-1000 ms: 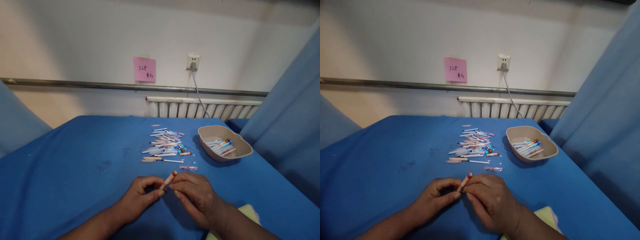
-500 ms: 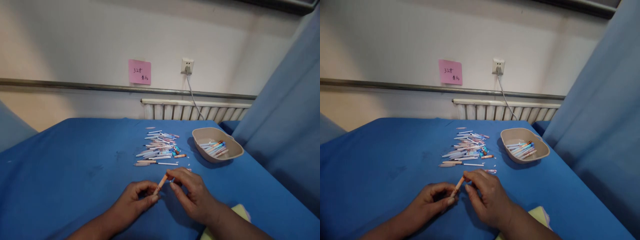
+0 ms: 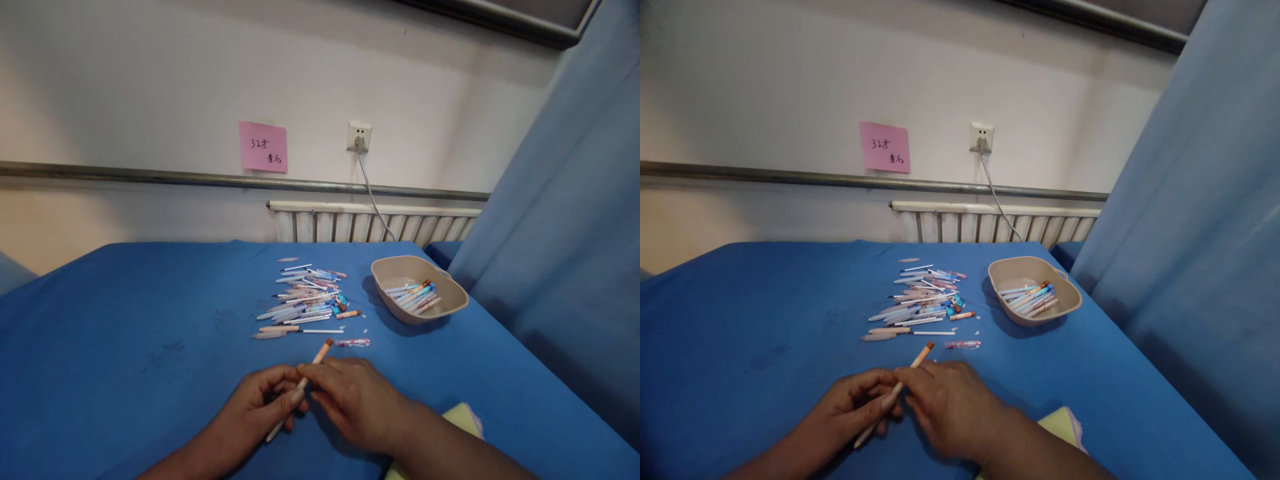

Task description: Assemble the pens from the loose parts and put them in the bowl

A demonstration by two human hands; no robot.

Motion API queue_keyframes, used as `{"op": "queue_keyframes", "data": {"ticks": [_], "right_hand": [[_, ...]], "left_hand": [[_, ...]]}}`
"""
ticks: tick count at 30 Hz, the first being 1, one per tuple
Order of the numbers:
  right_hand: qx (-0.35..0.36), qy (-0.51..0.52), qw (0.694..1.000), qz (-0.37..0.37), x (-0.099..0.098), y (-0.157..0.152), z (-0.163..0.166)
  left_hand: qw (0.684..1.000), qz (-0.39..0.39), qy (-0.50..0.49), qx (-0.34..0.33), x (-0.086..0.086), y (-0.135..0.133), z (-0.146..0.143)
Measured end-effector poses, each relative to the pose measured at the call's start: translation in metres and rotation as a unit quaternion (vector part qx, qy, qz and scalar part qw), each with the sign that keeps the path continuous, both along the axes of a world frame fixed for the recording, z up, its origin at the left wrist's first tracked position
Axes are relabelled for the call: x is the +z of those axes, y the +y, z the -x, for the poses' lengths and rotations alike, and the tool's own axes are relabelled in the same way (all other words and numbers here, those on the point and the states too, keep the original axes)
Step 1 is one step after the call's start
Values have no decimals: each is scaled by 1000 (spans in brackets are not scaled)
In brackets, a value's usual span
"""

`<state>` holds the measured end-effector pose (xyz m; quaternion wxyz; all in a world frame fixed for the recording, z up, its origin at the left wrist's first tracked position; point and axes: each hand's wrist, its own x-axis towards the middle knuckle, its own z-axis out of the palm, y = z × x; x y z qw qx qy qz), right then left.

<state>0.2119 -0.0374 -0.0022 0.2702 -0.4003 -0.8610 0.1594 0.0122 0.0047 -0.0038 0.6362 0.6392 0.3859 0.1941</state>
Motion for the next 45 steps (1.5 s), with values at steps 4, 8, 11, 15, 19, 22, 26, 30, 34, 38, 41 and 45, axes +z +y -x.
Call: {"op": "queue_keyframes", "data": {"ticks": [4, 8, 11, 15, 19, 22, 26, 30, 34, 38, 41, 45], "right_hand": [[-21, 6, 1000, 3, -5, 1, 0], [-39, 2, 999, -1, -7, 2, 1], [-60, -1, 998, -11, -7, 3, 1], [-129, 24, 989, -61, -3, 13, -18], [-298, 77, 939, -153, 4, 32, -74], [-453, 54, 874, -166, 6, 42, -123], [-557, -64, 819, -122, 4, 48, -161], [-580, -173, 796, -4, 4, 49, -166], [-573, -222, 787, 58, 5, 48, -164], [-553, -238, 798, 37, 3, 49, -164], [-570, -213, 794, 22, 2, 50, -165], [-601, -105, 789, -63, 6, 49, -156]], "left_hand": [[999, 21, -29, 9, 0, -2, -1], [999, 27, -40, -4, -2, -3, 0], [999, 34, -40, -5, -4, -2, 0], [999, 34, -32, 9, -8, 2, 2], [1000, 14, -15, 3, -11, 6, 3], [1000, 8, -5, -3, -12, 7, 3], [1000, 3, 12, -7, -12, 8, 3], [1000, -4, 21, -3, -8, 5, 2], [1000, -6, 19, -10, -5, 3, 1], [1000, -6, 21, -8, -5, 5, 2], [1000, -4, 20, -9, -7, 6, 2], [999, -11, 31, -11, -10, 8, 4]]}}
